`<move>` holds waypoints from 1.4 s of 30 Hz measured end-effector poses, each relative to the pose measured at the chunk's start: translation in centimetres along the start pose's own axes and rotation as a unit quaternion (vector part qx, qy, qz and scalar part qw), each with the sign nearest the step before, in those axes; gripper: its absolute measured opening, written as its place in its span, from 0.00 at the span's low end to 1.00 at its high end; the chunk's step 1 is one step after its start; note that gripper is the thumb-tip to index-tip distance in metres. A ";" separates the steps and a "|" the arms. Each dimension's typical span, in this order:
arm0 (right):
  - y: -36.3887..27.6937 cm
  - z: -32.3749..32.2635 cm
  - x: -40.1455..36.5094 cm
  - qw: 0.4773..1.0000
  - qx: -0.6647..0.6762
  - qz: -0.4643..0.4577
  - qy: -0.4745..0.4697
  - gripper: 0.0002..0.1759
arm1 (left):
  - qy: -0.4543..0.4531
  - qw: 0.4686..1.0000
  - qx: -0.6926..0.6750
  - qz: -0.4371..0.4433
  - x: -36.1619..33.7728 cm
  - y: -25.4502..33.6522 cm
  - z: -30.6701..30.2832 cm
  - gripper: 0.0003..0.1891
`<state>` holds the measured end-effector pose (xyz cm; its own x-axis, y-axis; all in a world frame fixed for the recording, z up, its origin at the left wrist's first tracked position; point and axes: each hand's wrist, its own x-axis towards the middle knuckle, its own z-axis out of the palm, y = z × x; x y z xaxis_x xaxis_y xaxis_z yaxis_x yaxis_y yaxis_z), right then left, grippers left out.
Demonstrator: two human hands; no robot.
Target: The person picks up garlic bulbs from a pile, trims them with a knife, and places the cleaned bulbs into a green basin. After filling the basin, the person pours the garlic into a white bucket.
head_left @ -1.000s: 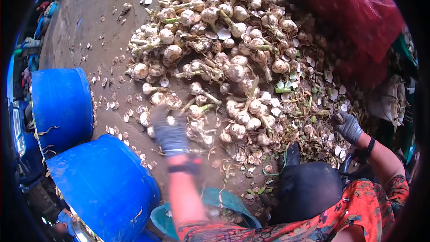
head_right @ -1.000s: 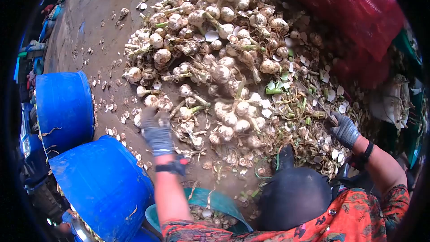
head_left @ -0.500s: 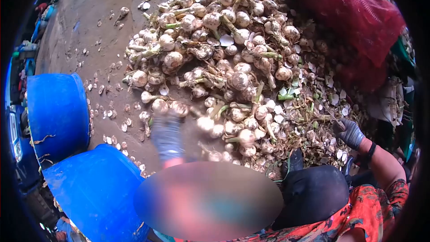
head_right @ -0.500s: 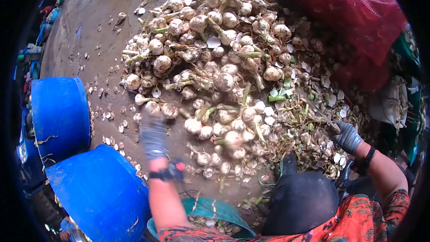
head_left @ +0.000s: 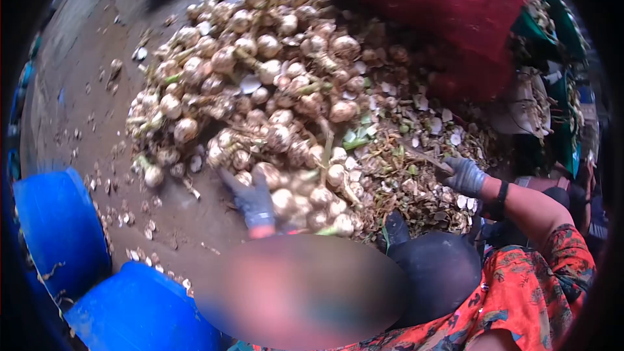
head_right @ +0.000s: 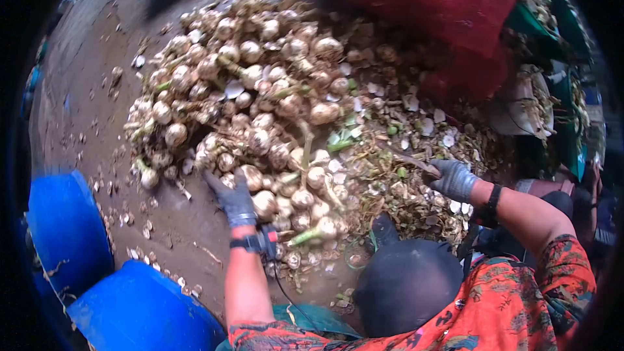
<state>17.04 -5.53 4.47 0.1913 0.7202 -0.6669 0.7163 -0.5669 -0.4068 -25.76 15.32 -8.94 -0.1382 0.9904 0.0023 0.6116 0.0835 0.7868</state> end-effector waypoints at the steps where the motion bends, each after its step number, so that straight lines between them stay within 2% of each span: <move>1: -0.2 -0.1 0.1 1.000 -0.013 -0.018 0.009 0.12 | -0.013 0.998 0.046 0.029 -2.0 3.8 -0.5 0.43; 2: -0.4 -0.3 0.2 1.000 0.005 -0.016 0.010 0.12 | -0.115 0.991 -0.053 -0.042 -2.9 6.8 -1.4 0.44; 3: -0.4 -0.5 0.3 1.000 0.024 -0.015 0.009 0.13 | -0.089 0.986 0.111 0.090 -3.5 8.1 -1.6 0.41; 5: 0.5 -1.0 0.7 0.999 0.038 -0.002 0.017 0.13 | -0.163 0.967 0.160 0.117 -2.4 11.5 -2.7 0.34; 6: 0.7 -1.3 0.9 0.998 0.054 -0.003 0.015 0.12 | -0.072 0.953 0.204 0.210 -1.4 13.1 -1.8 0.26; 7: 0.8 -1.5 1.1 0.997 0.070 -0.006 0.011 0.12 | -0.099 0.958 0.187 0.192 0.5 15.1 -1.0 0.23; 9: -0.6 -2.5 0.9 0.997 0.080 0.016 0.010 0.12 | -0.016 0.934 0.140 0.330 5.3 18.3 2.0 0.23; 12: 0.5 -2.6 0.7 0.998 0.045 0.029 0.020 0.14 | -0.024 0.913 0.164 0.373 12.2 23.8 7.8 0.31; 13: 3.1 -1.6 0.9 0.997 0.066 -0.014 0.038 0.15 | -0.040 0.910 0.165 0.378 14.3 25.1 10.1 0.33; 16: 3.8 -2.1 -0.5 0.996 0.068 0.020 0.060 0.15 | -0.085 0.893 0.222 0.382 19.3 27.3 19.3 0.40; 17: 4.3 -2.2 -0.5 0.995 0.079 0.047 0.049 0.15 | -0.120 0.889 0.274 0.345 19.6 28.1 20.3 0.44; 20: 3.7 -4.0 -1.5 0.994 0.072 0.076 0.035 0.19 | -0.143 0.904 0.257 0.310 21.1 27.9 24.1 0.46; 23: 4.8 -4.3 -2.1 0.993 0.060 0.095 0.041 0.19 | -0.176 0.901 0.303 0.257 21.8 29.3 24.8 0.47; 27: 6.1 -4.4 -2.6 0.990 0.048 0.123 0.045 0.22 | -0.298 0.838 0.400 0.223 23.6 32.2 24.8 0.49; 29: 7.0 -3.9 -2.7 0.990 0.025 0.131 0.050 0.23 | -0.400 0.817 0.398 0.115 24.5 34.1 24.3 0.50; 31: 7.3 -4.0 -2.5 0.988 0.027 0.143 0.044 0.24 | -0.367 0.826 0.409 0.122 27.8 30.4 28.9 0.48; 32: 7.4 -4.0 -2.4 0.987 0.027 0.153 0.039 0.24 | -0.368 0.825 0.411 0.126 27.8 31.1 28.5 0.48; 34: 7.9 -3.7 -1.5 0.987 0.025 0.151 0.051 0.24 | -0.423 0.782 0.434 0.146 27.3 32.6 27.0 0.50; 35: 8.0 -3.5 -1.6 0.987 0.023 0.149 0.058 0.24 | -0.429 0.778 0.436 0.146 27.4 32.4 27.4 0.50; 37: 7.1 -4.7 -1.1 0.987 0.052 0.146 0.033 0.21 | -0.474 0.790 0.377 0.090 28.4 30.9 27.8 0.47; 38: 6.9 -5.1 -0.8 0.987 0.072 0.134 0.051 0.20 | -0.459 0.789 0.392 0.115 24.6 35.0 23.3 0.45; 39: 6.7 -5.1 -0.4 0.986 0.092 0.122 0.068 0.20 | -0.388 0.829 0.391 0.098 24.5 32.3 24.5 0.41; 41: 6.6 -5.4 0.4 0.986 0.081 0.135 0.051 0.20 | -0.425 0.793 0.396 0.183 24.1 29.2 24.4 0.39; 42: 6.5 -5.4 0.5 0.985 0.096 0.117 0.078 0.20 | -0.437 0.815 0.331 0.188 22.8 28.2 22.9 0.36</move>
<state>25.39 -6.71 4.85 0.4471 0.6056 -0.6583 0.5040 -0.7785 -0.3739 6.19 42.82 -0.84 0.5870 0.6356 -0.5014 0.8087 -0.4897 0.3259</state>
